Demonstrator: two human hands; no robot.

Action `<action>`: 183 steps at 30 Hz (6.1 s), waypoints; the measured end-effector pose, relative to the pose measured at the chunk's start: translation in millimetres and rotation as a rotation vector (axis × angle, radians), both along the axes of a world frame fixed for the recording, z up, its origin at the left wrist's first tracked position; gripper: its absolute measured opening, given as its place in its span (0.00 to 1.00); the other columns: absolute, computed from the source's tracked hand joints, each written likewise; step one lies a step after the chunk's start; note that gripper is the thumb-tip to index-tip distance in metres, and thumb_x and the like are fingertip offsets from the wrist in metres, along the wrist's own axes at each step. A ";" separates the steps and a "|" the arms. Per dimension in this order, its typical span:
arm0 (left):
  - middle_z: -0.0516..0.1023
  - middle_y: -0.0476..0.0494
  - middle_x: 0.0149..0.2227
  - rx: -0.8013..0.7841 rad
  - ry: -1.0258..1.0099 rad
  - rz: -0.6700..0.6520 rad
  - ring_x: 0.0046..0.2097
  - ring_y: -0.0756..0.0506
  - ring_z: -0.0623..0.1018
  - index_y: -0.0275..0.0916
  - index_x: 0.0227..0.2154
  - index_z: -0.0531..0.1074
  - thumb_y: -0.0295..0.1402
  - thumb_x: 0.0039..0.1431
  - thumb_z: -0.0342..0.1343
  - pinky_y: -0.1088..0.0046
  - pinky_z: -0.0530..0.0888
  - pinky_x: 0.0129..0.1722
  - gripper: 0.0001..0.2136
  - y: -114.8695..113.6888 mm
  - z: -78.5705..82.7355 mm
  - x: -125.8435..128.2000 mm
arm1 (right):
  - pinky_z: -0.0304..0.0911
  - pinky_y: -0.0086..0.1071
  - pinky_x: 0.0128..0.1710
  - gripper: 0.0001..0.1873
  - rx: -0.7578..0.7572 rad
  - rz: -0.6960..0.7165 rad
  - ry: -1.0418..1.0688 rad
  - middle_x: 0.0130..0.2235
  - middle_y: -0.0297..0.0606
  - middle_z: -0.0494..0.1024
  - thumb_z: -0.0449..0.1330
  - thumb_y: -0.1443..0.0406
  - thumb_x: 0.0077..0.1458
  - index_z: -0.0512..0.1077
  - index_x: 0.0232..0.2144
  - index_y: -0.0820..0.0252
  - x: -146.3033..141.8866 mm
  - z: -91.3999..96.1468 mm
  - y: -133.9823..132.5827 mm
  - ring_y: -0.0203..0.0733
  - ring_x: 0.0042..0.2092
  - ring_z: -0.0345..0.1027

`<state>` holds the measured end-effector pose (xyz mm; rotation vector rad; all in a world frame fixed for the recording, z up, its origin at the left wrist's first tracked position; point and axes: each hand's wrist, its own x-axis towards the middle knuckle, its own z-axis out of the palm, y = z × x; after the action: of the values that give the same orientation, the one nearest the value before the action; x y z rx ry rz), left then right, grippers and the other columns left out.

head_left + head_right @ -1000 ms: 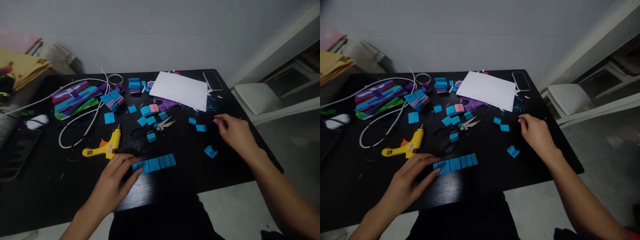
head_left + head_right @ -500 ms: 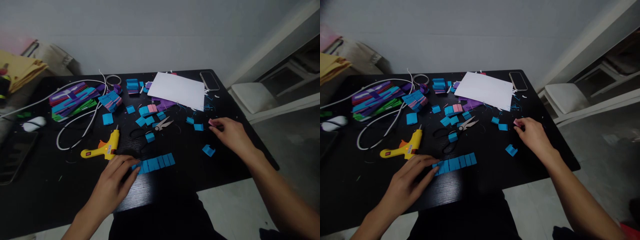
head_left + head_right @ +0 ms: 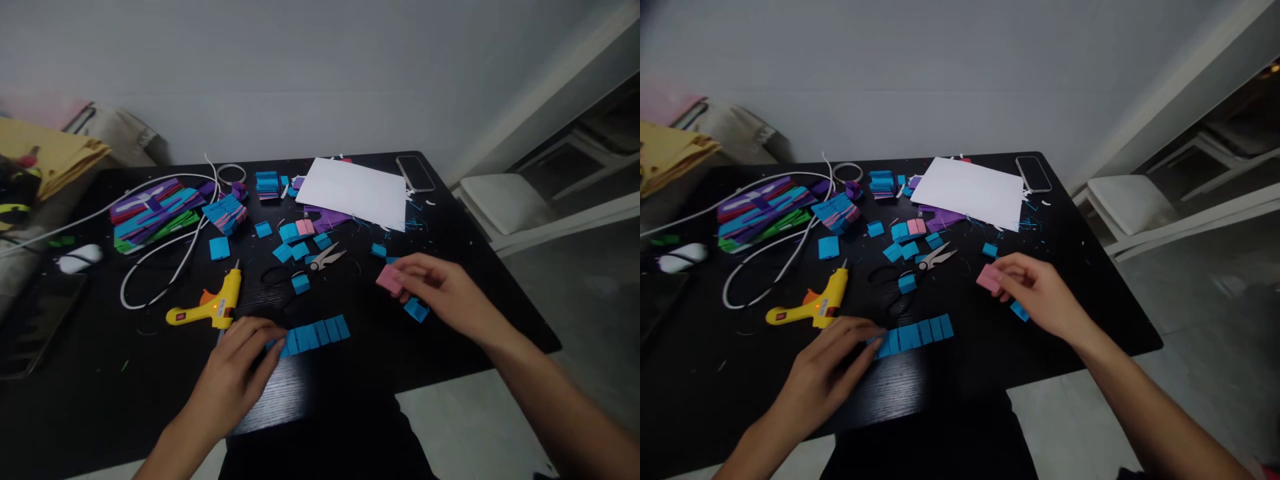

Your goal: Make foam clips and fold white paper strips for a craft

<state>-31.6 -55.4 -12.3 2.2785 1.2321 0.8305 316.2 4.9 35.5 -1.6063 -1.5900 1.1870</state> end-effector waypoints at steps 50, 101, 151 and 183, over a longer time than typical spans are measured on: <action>0.80 0.39 0.54 -0.011 0.126 -0.100 0.54 0.40 0.80 0.42 0.54 0.75 0.33 0.68 0.60 0.55 0.78 0.54 0.14 -7.4 -9.1 -20.3 | 0.75 0.47 0.53 0.15 0.407 0.603 -0.221 0.56 0.42 0.77 0.66 0.69 0.63 0.76 0.51 0.53 -32.2 -51.9 -31.5 0.48 0.56 0.70; 0.79 0.49 0.29 0.429 0.009 0.375 0.29 0.49 0.77 0.38 0.39 0.79 0.28 0.65 0.57 0.73 0.72 0.33 0.06 87.3 1.8 -56.2 | 0.58 0.44 0.50 0.15 0.490 0.942 -0.738 0.46 0.47 0.82 0.66 0.77 0.55 0.80 0.43 0.59 -166.0 -22.7 145.0 0.57 0.53 0.67; 0.80 0.49 0.29 0.275 -0.117 0.638 0.29 0.49 0.76 0.37 0.39 0.82 0.33 0.61 0.59 0.74 0.71 0.33 0.09 92.5 5.1 -68.8 | 0.71 0.37 0.35 0.14 -0.212 0.162 -0.059 0.31 0.34 0.78 0.66 0.53 0.58 0.77 0.39 0.56 -4.9 -10.3 -15.4 0.40 0.32 0.74; 0.80 0.49 0.29 0.259 -0.079 0.620 0.30 0.49 0.77 0.39 0.39 0.82 0.36 0.62 0.59 0.73 0.72 0.33 0.09 92.4 -0.7 -65.5 | 0.72 0.44 0.40 0.12 -0.052 0.313 -0.697 0.45 0.41 0.79 0.65 0.60 0.54 0.76 0.41 0.53 42.4 -20.2 -8.3 0.50 0.42 0.77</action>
<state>-97.2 37.0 -13.0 2.0267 1.9262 1.3445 358.6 -3.4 15.4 -1.9884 -2.3257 0.8492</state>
